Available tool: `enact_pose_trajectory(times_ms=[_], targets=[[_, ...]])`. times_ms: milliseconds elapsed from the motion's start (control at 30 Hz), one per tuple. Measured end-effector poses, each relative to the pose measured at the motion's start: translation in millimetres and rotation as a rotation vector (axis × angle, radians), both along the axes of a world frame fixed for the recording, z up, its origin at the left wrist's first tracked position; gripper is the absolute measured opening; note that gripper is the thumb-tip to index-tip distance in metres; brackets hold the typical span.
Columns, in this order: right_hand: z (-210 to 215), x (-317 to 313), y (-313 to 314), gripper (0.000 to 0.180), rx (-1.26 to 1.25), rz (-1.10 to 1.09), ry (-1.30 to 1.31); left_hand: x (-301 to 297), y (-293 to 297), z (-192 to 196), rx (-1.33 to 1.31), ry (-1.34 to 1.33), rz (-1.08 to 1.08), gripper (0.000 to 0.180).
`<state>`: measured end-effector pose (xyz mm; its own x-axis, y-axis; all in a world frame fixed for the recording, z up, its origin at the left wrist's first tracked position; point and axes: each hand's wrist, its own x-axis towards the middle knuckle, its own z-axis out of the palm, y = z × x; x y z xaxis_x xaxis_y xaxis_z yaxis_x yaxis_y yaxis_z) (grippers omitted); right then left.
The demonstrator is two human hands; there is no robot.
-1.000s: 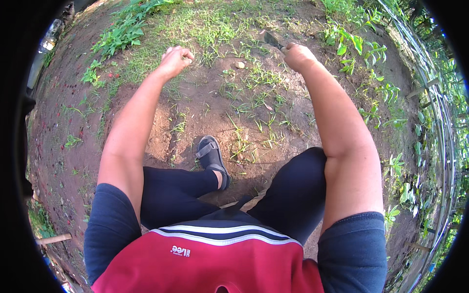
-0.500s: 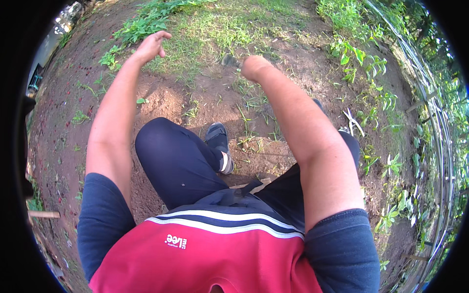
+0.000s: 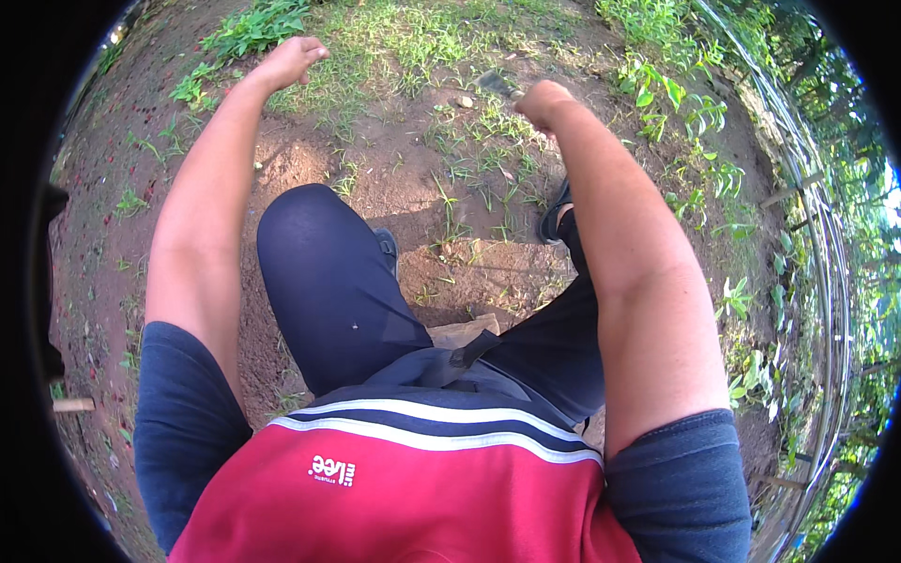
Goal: The person uses a small hand hoe to loosen soil and remove weeds from a garden bed. They repeatedly scrape the ground and pull out grass by hand, clearing a patch of soil.
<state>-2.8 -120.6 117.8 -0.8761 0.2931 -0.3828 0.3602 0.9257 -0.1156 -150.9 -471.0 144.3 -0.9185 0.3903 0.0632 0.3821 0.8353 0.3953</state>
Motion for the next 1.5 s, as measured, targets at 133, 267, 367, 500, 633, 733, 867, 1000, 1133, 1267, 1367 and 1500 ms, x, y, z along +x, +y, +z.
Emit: enact_pose_trajectory(times_ms=[133, 267, 367, 500, 633, 733, 867, 1000, 1133, 1267, 1367, 1500], targets=[[5, -13, 39, 0.041, 0.115, -0.037, 0.179, -18, 72, 13, -0.073, -0.043, -0.173, 0.027], [-3, -47, 57, 0.035, -0.159, -0.246, 0.169, -45, 99, 2, -0.092, 0.112, -0.318, 0.029], [-8, -82, 68, 0.032, -0.126, -0.105, 0.050, -54, 112, -15, -0.174, 0.105, -0.311, 0.024], [-26, -137, 83, 0.039, 0.016, 0.089, -0.032, -62, 126, -52, -0.306, 0.001, -0.274, 0.021], [-70, -156, 91, 0.038, -0.071, 0.209, -0.134, -91, 146, -112, -0.278, -0.203, -0.237, 0.020], [-102, -135, 91, 0.038, -0.370, 0.057, -0.237, -101, 162, -179, -0.226, -0.364, -0.258, 0.018], [-125, -107, 82, 0.035, -0.476, 0.022, -0.384, -91, 184, -268, -0.049, -0.802, -0.094, 0.019], [-144, -99, 71, 0.039, -0.428, 0.140, -0.371, -59, 187, -323, -0.109, -0.586, -0.298, 0.032], [-164, -102, 68, 0.044, -0.372, 0.194, -0.360, -41, 194, -337, -0.306, -0.531, -0.382, 0.049], [-166, -108, 71, 0.043, -0.368, 0.191, -0.365, -33, 202, -336, -0.475, -0.522, -0.320, 0.066], [-161, -114, 69, 0.034, -0.313, 0.243, -0.357, -28, 206, -340, -0.453, -0.294, -0.248, 0.051], [-155, -124, 62, 0.026, -0.261, 0.341, -0.373, -43, 214, -352, -0.488, -0.232, -0.364, 0.024]])
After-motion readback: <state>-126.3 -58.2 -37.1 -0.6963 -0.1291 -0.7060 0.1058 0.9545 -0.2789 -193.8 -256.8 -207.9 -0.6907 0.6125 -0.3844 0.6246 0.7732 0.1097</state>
